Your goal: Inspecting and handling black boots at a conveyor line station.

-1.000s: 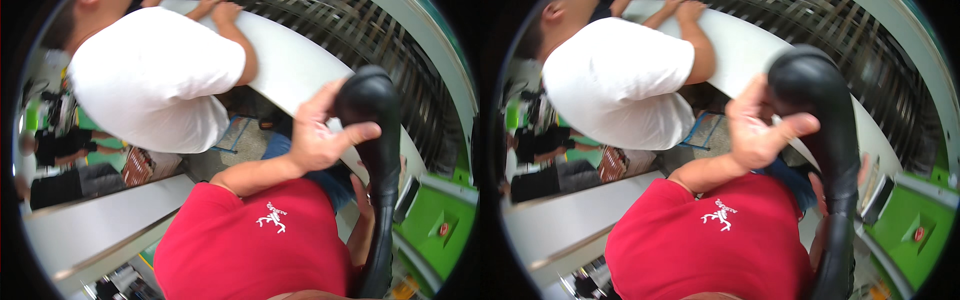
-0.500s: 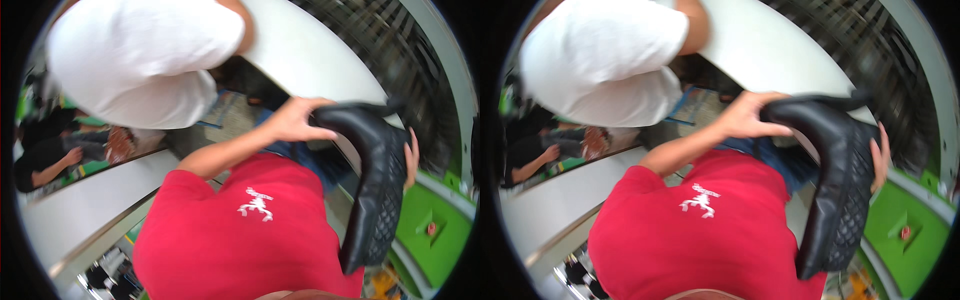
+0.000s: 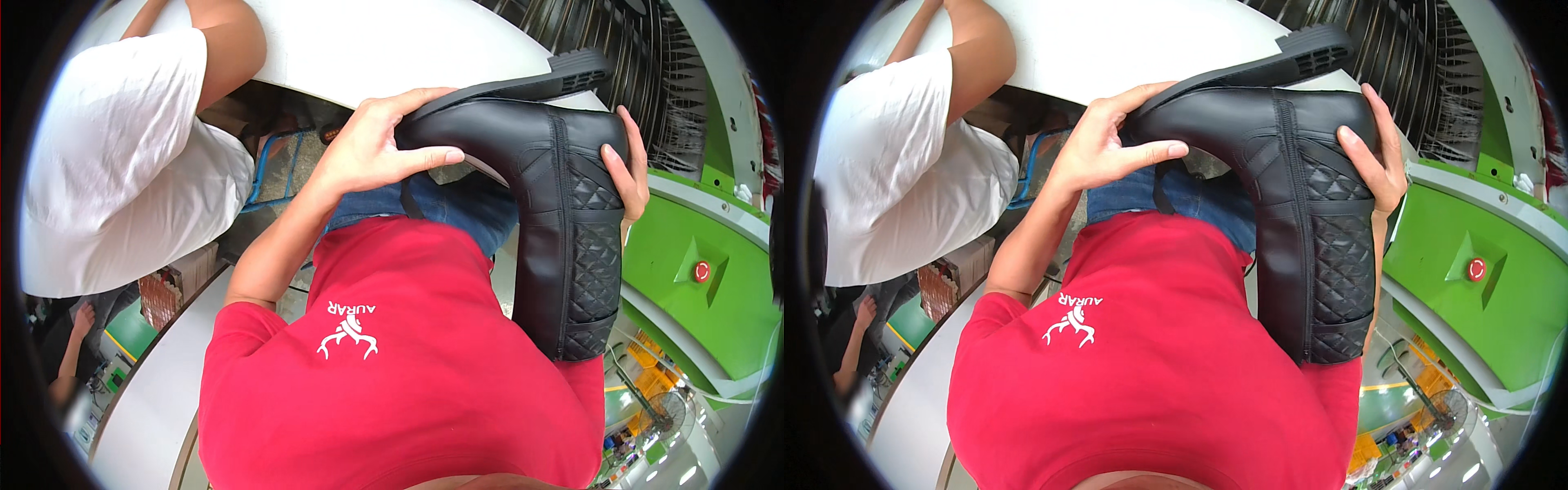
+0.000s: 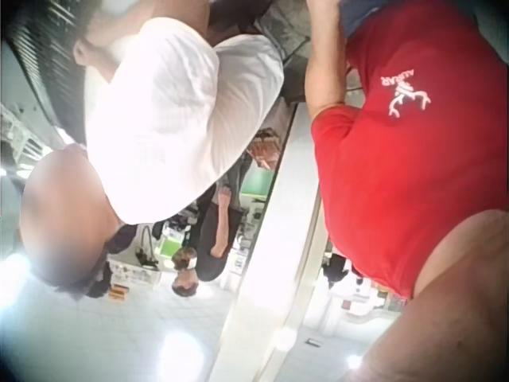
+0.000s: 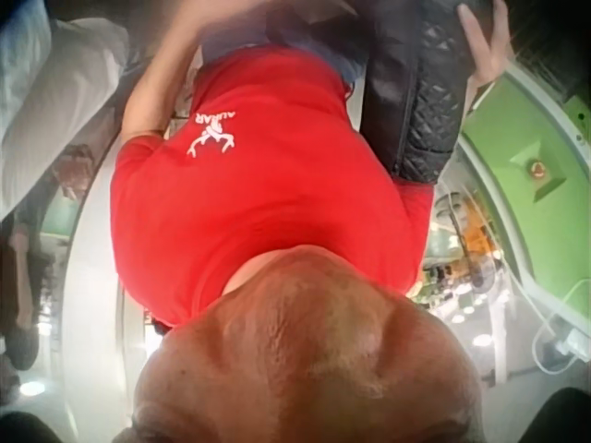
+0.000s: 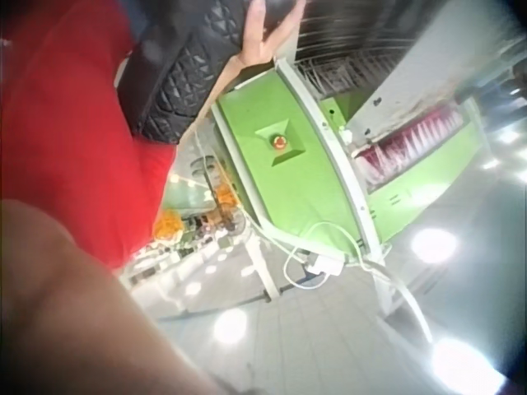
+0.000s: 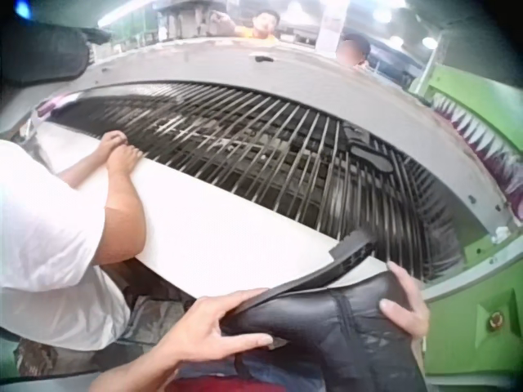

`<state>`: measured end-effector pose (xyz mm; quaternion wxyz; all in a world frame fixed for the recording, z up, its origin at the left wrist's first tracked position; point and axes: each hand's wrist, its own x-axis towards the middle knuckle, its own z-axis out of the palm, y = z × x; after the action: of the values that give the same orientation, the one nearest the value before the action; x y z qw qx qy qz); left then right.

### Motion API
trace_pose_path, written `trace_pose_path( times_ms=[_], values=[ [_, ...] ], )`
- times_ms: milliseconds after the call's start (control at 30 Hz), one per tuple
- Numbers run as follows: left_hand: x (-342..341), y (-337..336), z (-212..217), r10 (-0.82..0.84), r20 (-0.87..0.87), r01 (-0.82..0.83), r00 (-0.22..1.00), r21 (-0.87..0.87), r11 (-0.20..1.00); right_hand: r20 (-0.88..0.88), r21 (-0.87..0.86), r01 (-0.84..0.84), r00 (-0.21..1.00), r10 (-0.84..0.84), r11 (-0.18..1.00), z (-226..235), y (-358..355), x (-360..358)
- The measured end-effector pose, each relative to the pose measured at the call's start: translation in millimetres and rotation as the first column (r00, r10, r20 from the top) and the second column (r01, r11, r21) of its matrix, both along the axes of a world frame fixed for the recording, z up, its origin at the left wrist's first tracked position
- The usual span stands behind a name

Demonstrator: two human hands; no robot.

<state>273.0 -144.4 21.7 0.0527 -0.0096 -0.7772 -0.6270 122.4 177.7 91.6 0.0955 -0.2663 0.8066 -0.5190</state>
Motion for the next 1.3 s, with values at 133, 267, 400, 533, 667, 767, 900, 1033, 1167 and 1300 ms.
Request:
trace_pose_path(
  times_ms=[133,267,400,533,667,767,900,1033,1167,1300],
  values=[
    [-10,3,8,-0.072,0.065,0.059,0.995,0.175,0.983,0.165,-0.019,0.127,0.979,-0.122,0.992,6,-2,1],
    [-20,6,6,-0.088,0.022,0.083,0.996,0.187,0.979,-0.262,0.06,-0.007,0.965,0.023,0.998,3,0,0],
    [-24,15,3,0.114,0.1,-0.12,0.988,0.065,0.991,-0.319,0.101,0.0,0.947,0.032,0.995,0,-1,-4],
    [-25,21,-3,0.247,0.012,-0.247,0.969,-0.041,0.968,-0.521,0.11,-0.079,0.844,0.125,0.991,-7,-9,-6],
    [-24,26,-9,0.273,-0.152,-0.278,0.95,-0.012,0.961,-0.672,0.044,-0.165,0.724,0.152,0.985,-10,-12,-14],
    [-22,26,-12,0.243,-0.196,-0.253,0.95,-0.028,0.967,-0.627,0.066,-0.155,0.762,0.162,0.986,-6,-9,-16],
    [-23,21,-16,0.175,-0.212,-0.176,0.961,0.014,0.984,-0.623,0.132,-0.221,0.74,0.254,0.966,-1,-6,-17],
    [-26,17,-18,-0.049,-0.311,0.016,0.949,-0.108,0.994,-0.606,0.152,-0.198,0.755,0.25,0.968,-4,-5,-13],
    [-34,14,-11,-0.074,-0.282,0.062,0.957,-0.053,0.997,-0.55,0.135,-0.217,0.795,0.255,0.967,-5,-5,-18],
    [-44,9,0,-0.076,-0.156,0.063,0.985,-0.088,0.994,-0.511,0.104,-0.246,0.818,0.264,0.964,-2,-4,-28]
  ],
)
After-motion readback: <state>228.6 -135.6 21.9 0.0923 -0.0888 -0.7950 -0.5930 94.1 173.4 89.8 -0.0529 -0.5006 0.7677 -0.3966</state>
